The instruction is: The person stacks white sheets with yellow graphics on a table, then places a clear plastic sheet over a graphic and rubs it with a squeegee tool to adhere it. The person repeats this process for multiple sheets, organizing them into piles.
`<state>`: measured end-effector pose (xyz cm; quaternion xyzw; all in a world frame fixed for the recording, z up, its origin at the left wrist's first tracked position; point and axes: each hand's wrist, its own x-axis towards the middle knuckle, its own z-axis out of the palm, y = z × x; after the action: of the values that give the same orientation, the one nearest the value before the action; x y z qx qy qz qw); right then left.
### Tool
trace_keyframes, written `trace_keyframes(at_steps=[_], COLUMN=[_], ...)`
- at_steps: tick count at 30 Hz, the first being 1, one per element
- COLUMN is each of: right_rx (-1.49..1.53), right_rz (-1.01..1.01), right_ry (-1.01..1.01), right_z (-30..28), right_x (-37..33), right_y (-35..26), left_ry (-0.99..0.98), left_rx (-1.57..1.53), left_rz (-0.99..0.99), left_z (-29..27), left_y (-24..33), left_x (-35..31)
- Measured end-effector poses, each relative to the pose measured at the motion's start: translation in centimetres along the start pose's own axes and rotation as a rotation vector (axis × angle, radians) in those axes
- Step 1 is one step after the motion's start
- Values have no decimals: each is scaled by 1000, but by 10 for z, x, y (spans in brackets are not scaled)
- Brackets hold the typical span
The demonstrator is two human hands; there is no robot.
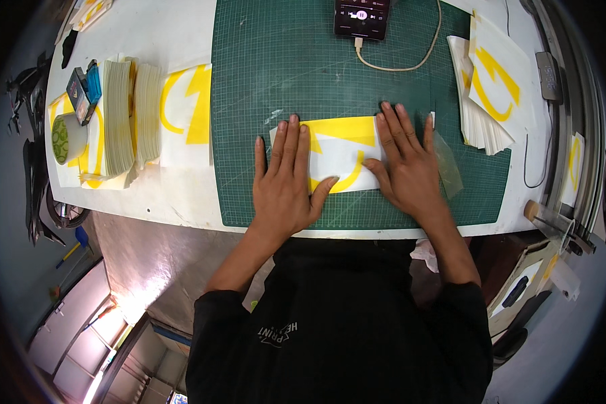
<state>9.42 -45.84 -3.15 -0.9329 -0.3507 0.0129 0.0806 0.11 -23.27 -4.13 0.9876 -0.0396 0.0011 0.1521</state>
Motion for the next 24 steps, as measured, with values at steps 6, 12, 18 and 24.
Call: trace_keyframes(at_steps=[6, 12, 18, 24], right_rx=[28, 187, 500, 358], right_rz=[379, 660, 552, 130], right_ry=[358, 367, 566, 481], right_z=[-5, -9, -8, -1], right_x=[-49, -100, -68, -58], right_y=[20, 46, 1, -50], left_ry=[149, 113, 51, 59], left_rx=[38, 89, -43, -65], left_rz=[-131, -60, -28, -53], left_z=[7, -4, 4, 3], left_y=[20, 26, 20, 21], left_x=[-5, -11, -16, -14])
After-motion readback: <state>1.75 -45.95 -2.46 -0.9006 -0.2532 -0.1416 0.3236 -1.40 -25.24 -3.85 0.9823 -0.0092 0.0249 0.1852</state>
